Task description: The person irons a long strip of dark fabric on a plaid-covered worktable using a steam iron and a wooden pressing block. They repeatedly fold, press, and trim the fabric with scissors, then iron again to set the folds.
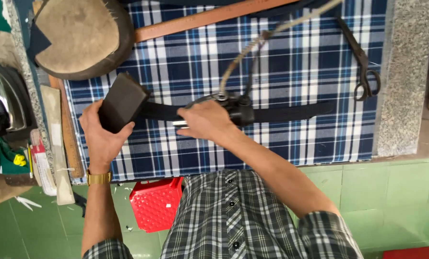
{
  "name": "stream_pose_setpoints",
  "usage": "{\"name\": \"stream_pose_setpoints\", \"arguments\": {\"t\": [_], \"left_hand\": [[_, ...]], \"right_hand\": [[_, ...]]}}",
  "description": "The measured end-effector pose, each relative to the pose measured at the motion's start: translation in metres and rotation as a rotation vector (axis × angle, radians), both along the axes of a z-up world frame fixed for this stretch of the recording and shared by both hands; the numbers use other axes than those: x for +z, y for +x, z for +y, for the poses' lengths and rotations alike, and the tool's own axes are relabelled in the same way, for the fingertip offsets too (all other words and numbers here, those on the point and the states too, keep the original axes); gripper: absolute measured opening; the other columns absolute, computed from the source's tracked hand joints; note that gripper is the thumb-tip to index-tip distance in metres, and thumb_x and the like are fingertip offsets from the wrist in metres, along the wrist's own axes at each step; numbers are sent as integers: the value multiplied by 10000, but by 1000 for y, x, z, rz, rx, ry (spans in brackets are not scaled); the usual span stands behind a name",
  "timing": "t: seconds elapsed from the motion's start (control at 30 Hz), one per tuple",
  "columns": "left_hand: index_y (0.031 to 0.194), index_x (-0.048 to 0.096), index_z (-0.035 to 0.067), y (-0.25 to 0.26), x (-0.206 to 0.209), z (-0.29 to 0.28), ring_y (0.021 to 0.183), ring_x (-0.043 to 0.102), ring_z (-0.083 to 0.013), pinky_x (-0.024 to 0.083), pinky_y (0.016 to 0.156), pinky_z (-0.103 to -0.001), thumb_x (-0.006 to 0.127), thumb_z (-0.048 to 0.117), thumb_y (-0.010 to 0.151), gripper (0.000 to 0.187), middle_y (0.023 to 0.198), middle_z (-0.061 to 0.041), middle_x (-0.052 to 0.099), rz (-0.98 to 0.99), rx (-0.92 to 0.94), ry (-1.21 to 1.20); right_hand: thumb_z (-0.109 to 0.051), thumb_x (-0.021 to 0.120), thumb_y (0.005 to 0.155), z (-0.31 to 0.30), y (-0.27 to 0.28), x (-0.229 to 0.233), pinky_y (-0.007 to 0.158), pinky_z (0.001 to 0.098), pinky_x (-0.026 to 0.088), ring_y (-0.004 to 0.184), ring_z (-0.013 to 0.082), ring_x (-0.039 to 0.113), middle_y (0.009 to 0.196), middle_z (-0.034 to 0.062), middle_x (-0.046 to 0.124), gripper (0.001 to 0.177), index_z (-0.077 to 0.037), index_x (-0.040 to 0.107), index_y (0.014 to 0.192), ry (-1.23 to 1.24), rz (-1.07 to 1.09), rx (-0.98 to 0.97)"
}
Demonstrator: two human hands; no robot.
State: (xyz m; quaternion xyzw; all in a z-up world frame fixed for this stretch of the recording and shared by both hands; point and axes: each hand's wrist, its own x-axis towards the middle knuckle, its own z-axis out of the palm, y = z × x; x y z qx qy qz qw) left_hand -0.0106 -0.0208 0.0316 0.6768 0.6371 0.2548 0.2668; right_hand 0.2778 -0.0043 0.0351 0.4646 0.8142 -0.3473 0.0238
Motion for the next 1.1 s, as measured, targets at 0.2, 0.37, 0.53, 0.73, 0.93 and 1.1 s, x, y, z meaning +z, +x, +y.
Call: {"name": "stream_pose_setpoints", "arguments": {"t": [0.2,0.37,0.53,0.73,0.93,1.1], "left_hand": [[1444,466,-10,27,-48,-23,1244,395,-397,250,1093,-568,905,255,702,902,1311,-224,459,159,-18,53],[1458,497,54,85,-56,-28,1273,419,-389,232,1116,-549,871,317,705,881,1352,-208,484,177,-119,-73],[1445,555,146,138,-86,-31,1344,430,-320,215,1188,-495,940,359,596,956,1382,-123,533,217,-297,-70],[1474,529,151,203,-66,-24,1346,419,-296,178,1227,-503,897,298,716,855,1398,-108,537,333,-520,-49],[1546,410,198,223,-58,-24,1419,370,-309,66,1204,-594,846,374,771,906,1475,-90,512,717,-567,-152],[1574,336,161,247,-35,-27,1470,314,-356,218,1176,-551,795,300,853,866,1558,-112,424,805,-503,-311]], "right_hand": [[-402,741,834,-6,0,-50,594,427,591,689,345,747,776,139,749,367,-113,753,1061,5,-1,-16],[-387,725,856,-24,75,-24,684,485,582,838,372,753,870,158,760,366,-99,758,1080,-127,-85,-23],[-363,689,909,-33,166,57,811,482,575,975,376,740,976,177,768,354,-91,749,1128,-281,-244,-61],[-502,618,896,-49,255,39,839,470,576,1013,368,737,987,143,781,405,-153,728,1072,-281,-382,-153],[-484,622,921,-56,283,35,815,429,582,964,329,758,941,102,793,344,-176,730,1029,-256,-342,-215],[-562,638,888,-61,296,10,788,432,586,927,336,757,907,110,785,434,-173,716,1064,-225,-239,-184]]}}
